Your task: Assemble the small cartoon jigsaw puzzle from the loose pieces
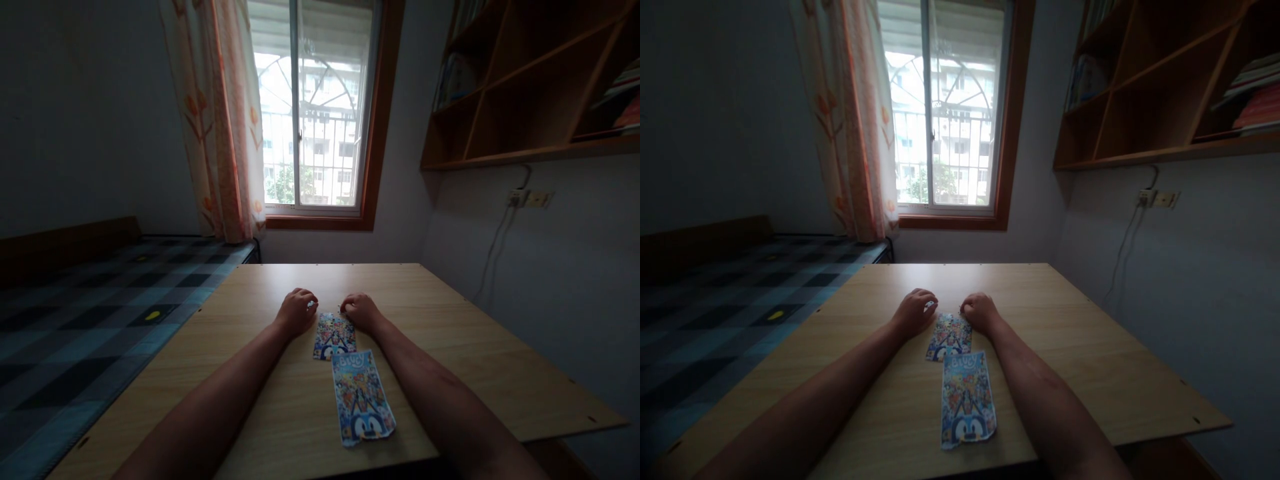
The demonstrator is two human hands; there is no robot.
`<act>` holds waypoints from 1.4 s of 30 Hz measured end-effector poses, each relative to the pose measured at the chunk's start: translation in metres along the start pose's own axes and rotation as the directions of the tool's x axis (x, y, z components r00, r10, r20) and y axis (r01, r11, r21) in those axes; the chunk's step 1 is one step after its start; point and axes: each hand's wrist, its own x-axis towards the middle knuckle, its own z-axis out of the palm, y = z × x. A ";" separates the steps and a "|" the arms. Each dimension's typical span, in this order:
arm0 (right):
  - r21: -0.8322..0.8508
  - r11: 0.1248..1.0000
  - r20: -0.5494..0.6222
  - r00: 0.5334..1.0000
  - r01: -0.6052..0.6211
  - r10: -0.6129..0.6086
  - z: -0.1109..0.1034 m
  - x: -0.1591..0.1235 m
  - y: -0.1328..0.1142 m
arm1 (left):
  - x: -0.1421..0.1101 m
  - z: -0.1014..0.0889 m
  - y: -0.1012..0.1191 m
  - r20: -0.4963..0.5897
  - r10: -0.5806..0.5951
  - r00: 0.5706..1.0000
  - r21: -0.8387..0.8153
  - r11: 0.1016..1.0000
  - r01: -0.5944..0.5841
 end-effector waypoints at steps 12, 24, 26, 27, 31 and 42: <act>0.067 0.998 0.018 1.000 0.010 -0.012 0.005 0.003 0.002 | -0.001 0.000 0.000 -0.006 -0.034 0.999 0.030 0.999 0.035; 0.015 0.999 0.243 0.969 0.037 -0.040 0.008 -0.001 -0.005 | -0.003 0.002 -0.008 -0.097 -0.250 0.963 0.095 0.961 0.259; 0.016 1.000 0.224 0.974 0.024 -0.027 0.008 0.000 -0.004 | -0.003 0.002 -0.009 -0.086 -0.249 0.965 0.083 0.963 0.256; 0.017 1.000 0.220 0.975 0.018 -0.022 0.008 0.000 -0.004 | -0.002 0.003 -0.009 -0.075 -0.238 0.968 0.077 0.967 0.243; -0.015 1.000 0.228 0.973 -0.017 0.019 0.010 0.002 -0.004 | -0.003 0.007 -0.009 0.002 -0.095 0.996 0.070 0.993 0.094; -0.187 0.978 0.312 0.938 -0.093 0.148 0.006 0.000 -0.012 | -0.005 0.023 -0.009 0.096 0.046 0.994 0.095 0.994 -0.055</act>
